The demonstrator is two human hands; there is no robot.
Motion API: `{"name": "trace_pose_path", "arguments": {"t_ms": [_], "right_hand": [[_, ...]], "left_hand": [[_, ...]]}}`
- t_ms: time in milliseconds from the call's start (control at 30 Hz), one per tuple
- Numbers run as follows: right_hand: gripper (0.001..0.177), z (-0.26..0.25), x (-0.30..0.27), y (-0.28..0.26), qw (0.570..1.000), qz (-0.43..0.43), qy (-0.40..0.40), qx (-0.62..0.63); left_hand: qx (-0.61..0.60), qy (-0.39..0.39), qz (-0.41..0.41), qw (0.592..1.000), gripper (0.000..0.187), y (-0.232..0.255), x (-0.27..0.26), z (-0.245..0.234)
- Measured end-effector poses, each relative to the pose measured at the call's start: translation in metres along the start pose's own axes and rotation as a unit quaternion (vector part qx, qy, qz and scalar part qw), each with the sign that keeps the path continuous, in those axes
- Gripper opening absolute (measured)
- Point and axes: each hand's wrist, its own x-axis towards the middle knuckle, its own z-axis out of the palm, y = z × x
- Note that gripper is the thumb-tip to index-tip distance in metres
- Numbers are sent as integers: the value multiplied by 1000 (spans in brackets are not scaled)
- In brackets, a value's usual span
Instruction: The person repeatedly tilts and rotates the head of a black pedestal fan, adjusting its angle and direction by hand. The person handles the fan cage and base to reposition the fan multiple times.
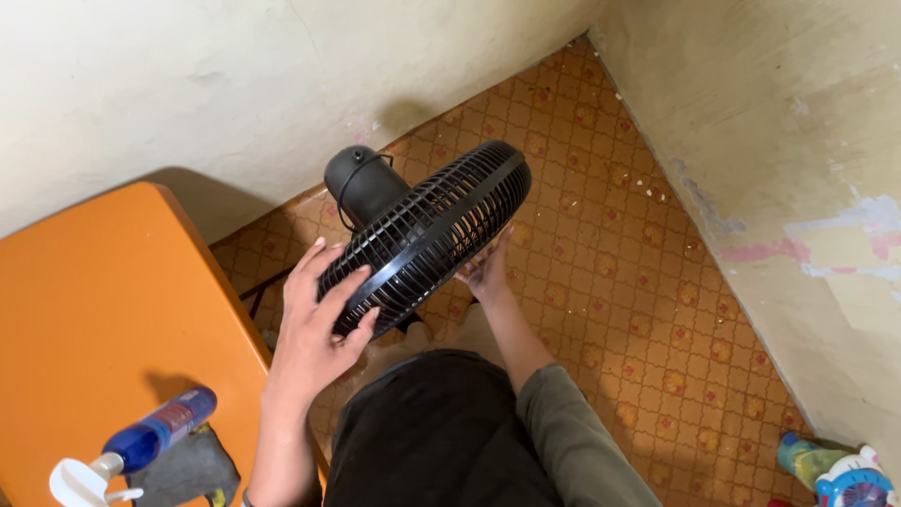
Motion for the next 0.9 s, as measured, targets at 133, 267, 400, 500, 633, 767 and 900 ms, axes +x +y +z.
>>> {"name": "trace_pose_path", "arguments": {"t_ms": [133,267,400,500,633,767,900], "right_hand": [[104,5,7,-19,998,-30,-61,12],[93,-22,56,-18,998,-38,-44,31],[81,-45,85,-31,992,-44,-121,11],[79,-48,81,-48,986,-44,-161,-12],[81,-43,84,-73,980,-21,-186,-66],[96,-55,95,-78,968,16,-167,-185],[101,-69,97,-77,960,7,-150,-237]], "left_hand": [[12,215,-76,974,77,-29,-58,56],[-43,335,-178,925,109,-66,-123,117],[-106,377,-387,835,100,-115,-174,170],[-339,408,-418,738,97,-123,-180,207],[-429,466,-358,686,94,-116,-178,233],[-379,519,-354,680,96,-106,-165,238],[-327,543,-387,670,99,-94,-162,235]]}}
